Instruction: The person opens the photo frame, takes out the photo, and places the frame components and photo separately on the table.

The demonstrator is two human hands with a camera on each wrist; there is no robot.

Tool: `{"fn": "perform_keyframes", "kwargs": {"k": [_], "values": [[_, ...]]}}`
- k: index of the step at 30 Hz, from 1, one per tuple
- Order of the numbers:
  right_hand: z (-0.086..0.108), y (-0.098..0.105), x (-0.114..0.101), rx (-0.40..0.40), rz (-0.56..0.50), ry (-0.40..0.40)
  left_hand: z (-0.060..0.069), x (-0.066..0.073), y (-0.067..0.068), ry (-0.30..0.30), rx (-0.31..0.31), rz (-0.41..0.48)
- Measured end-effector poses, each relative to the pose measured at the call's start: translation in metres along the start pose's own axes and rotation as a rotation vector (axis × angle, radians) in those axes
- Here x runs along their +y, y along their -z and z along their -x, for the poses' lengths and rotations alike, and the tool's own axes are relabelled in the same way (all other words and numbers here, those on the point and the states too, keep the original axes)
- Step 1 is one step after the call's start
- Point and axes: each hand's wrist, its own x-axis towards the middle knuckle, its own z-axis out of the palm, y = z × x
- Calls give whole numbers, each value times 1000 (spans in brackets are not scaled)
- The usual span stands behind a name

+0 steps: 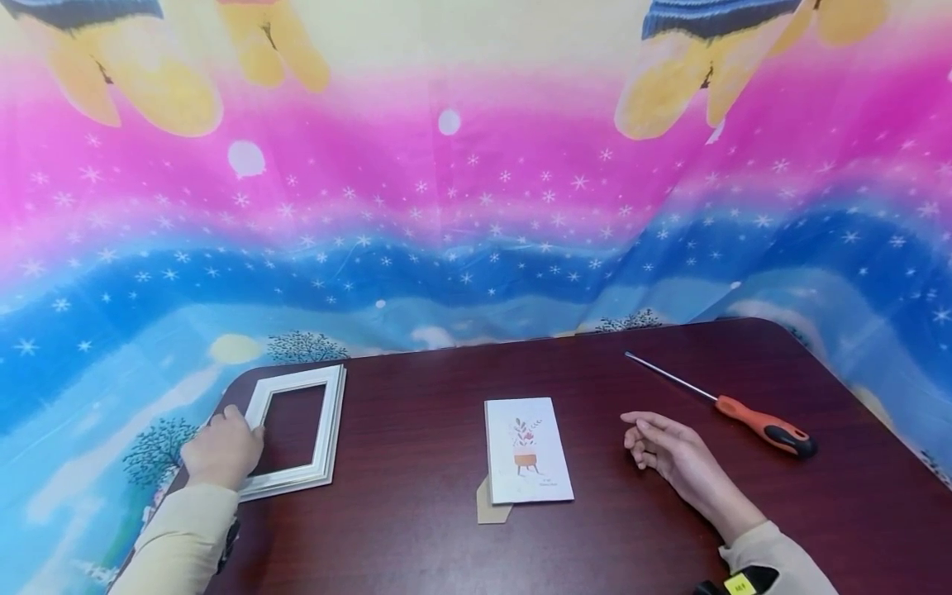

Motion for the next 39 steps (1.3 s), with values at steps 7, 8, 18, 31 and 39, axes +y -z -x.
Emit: {"fn": "perform_keyframes", "kwargs": {"k": [7, 8, 18, 31, 39], "values": [[1, 0, -1, 14, 14, -10, 4, 9, 5, -19, 64, 63], [1, 0, -1, 17, 15, -11, 5, 11, 6, -33, 80, 71], [-2, -6, -3, 40, 28, -41, 24, 34, 15, -134, 221, 176], [-8, -31, -27, 120, 409, -8, 53, 95, 17, -256, 255, 235], [-15, -54, -43, 32, 761, 81, 68, 129, 7, -329, 128, 279]]}}
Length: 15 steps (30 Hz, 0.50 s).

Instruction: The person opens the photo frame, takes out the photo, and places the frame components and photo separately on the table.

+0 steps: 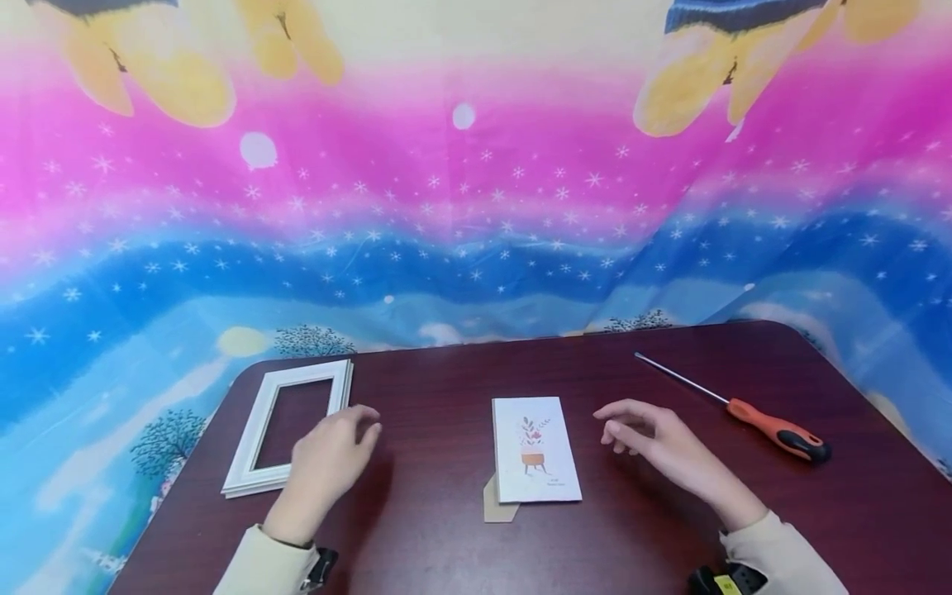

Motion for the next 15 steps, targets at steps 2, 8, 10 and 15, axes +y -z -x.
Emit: {"fn": "perform_keyframes", "kwargs": {"k": [2, 8, 10, 15], "values": [[0, -3, -5, -26, 68, 16, 1, 8, -6, -21, -37, 18], [-2, -14, -21, -44, 304, 60, 4, 27, -24, -67, -126, 76], [-3, -19, -26, -47, 373, 60, 4, 32, -29, -89, -165, 99], [-8, -31, -38, -62, 507, 124, 1, 44, -38, -148, -249, 154]]}}
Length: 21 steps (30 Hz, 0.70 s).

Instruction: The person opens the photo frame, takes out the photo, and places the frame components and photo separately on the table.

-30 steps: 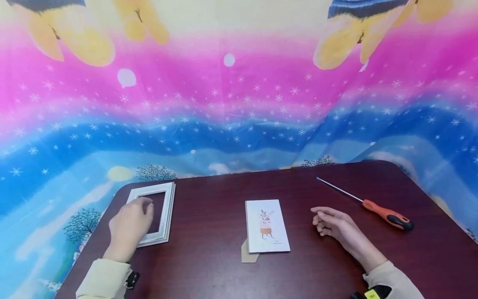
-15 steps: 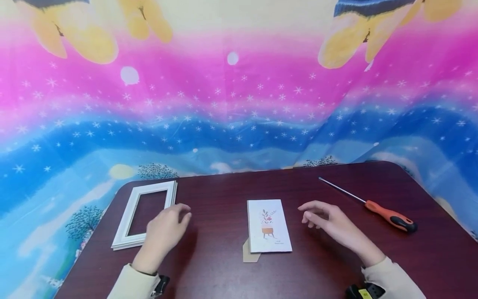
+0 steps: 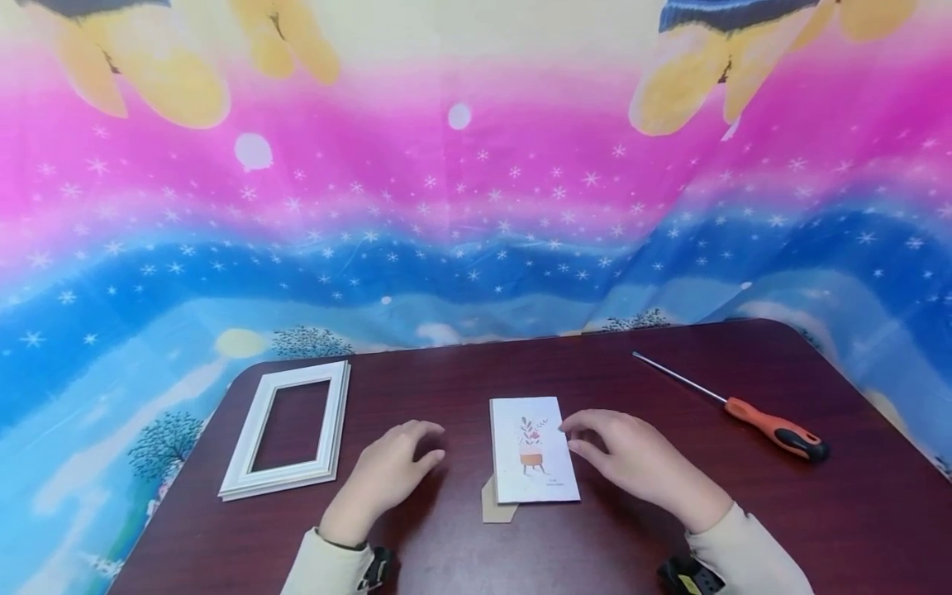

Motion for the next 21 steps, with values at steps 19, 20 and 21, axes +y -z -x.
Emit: {"fn": "perform_keyframes", "kwargs": {"k": [19, 20, 21], "values": [[-4, -28, -28, -114, 198, 213, -13, 33, -24, -128, -168, 69], [-4, -29, -28, -118, 205, 212, -12, 33, -24, -135, -182, 69], [-4, -30, -28, -123, 209, 211, -12, 34, -24, -141, -193, 70]]}}
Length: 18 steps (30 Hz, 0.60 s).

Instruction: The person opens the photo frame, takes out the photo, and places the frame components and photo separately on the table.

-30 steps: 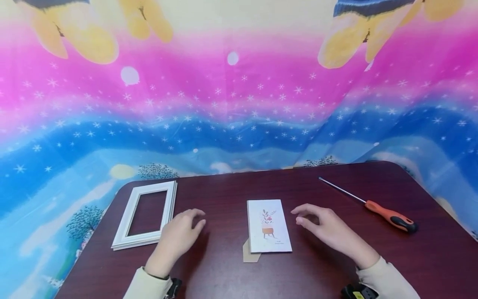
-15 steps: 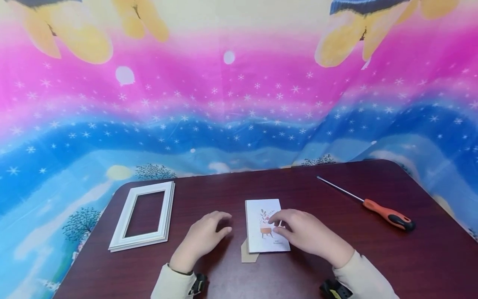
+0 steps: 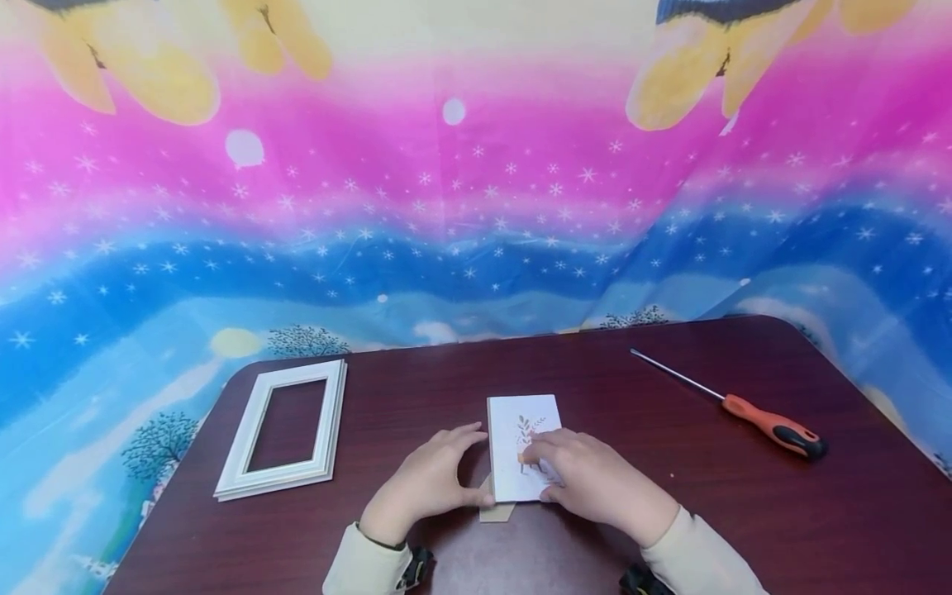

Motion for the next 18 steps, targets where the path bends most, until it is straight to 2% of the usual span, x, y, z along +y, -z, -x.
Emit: {"fn": "perform_keyframes", "kwargs": {"k": [6, 13, 18], "values": [[0, -6, -1, -34, 7, -15, 3, 2, -1, -26, -2, -28], [0, -10, -2, -24, 65, -16, 4, 5, -1, -11, -9, -55], [1, -8, -2, -8, 60, -2, 5, 7, -1, -2, -17, -66]]}}
